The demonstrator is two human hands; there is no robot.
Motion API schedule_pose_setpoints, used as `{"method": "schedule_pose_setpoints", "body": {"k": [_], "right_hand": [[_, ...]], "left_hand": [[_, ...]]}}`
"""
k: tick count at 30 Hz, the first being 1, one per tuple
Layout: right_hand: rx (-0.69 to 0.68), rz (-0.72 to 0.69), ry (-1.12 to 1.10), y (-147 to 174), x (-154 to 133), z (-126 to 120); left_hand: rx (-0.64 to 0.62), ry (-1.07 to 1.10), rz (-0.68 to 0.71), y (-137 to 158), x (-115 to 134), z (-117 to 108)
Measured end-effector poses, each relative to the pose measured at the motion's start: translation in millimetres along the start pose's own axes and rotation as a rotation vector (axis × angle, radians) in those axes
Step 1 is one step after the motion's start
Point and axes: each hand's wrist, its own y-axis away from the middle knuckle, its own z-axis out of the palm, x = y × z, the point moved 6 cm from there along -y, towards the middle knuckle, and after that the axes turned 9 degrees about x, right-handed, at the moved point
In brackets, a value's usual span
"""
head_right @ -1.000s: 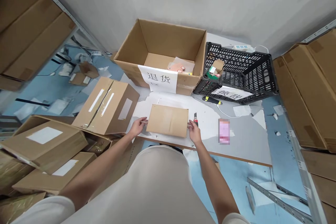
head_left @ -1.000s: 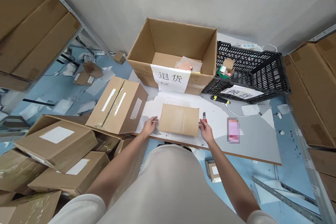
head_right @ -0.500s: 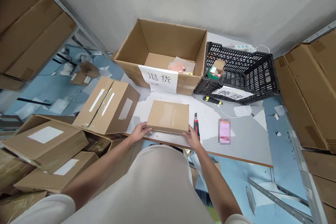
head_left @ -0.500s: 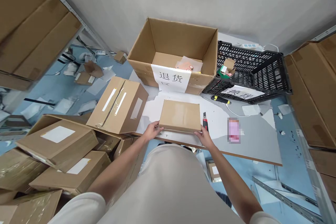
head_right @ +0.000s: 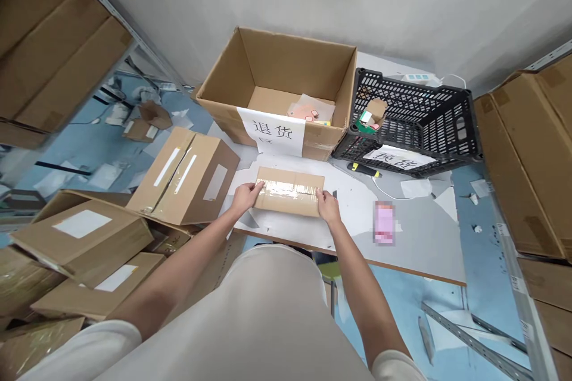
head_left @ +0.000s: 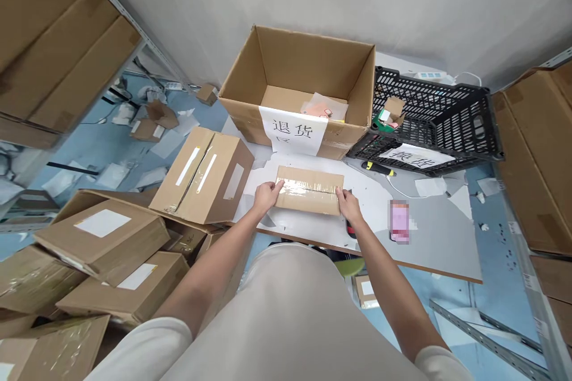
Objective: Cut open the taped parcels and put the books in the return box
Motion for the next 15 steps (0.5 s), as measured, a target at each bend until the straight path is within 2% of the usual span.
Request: {"method": "schedule_pose_setpoints", "body": {"k": [3, 5, 9, 13, 15], "right_hand": [[-0.021, 0.021, -0.167, -9, 14, 3], [0.001, 0.045, -0.184, -10, 32, 0], [0.133, 0.137, 0.032, 1, 75, -10], [0.046, 0.307, 0.310, 22, 105, 5], [0.021, 0.316, 0.340, 26, 109, 10]], "left_hand": [[0.012, -0.009, -0.025, -3, -2, 3], [0.033, 0.006, -0.016, -1, -3, 2], [0.120, 0.068, 0.019, 5, -4, -1], [0.106, 0.102, 0.024, 13, -3, 1], [0.116, 0.114, 0.060, 20, -1, 0]]}}
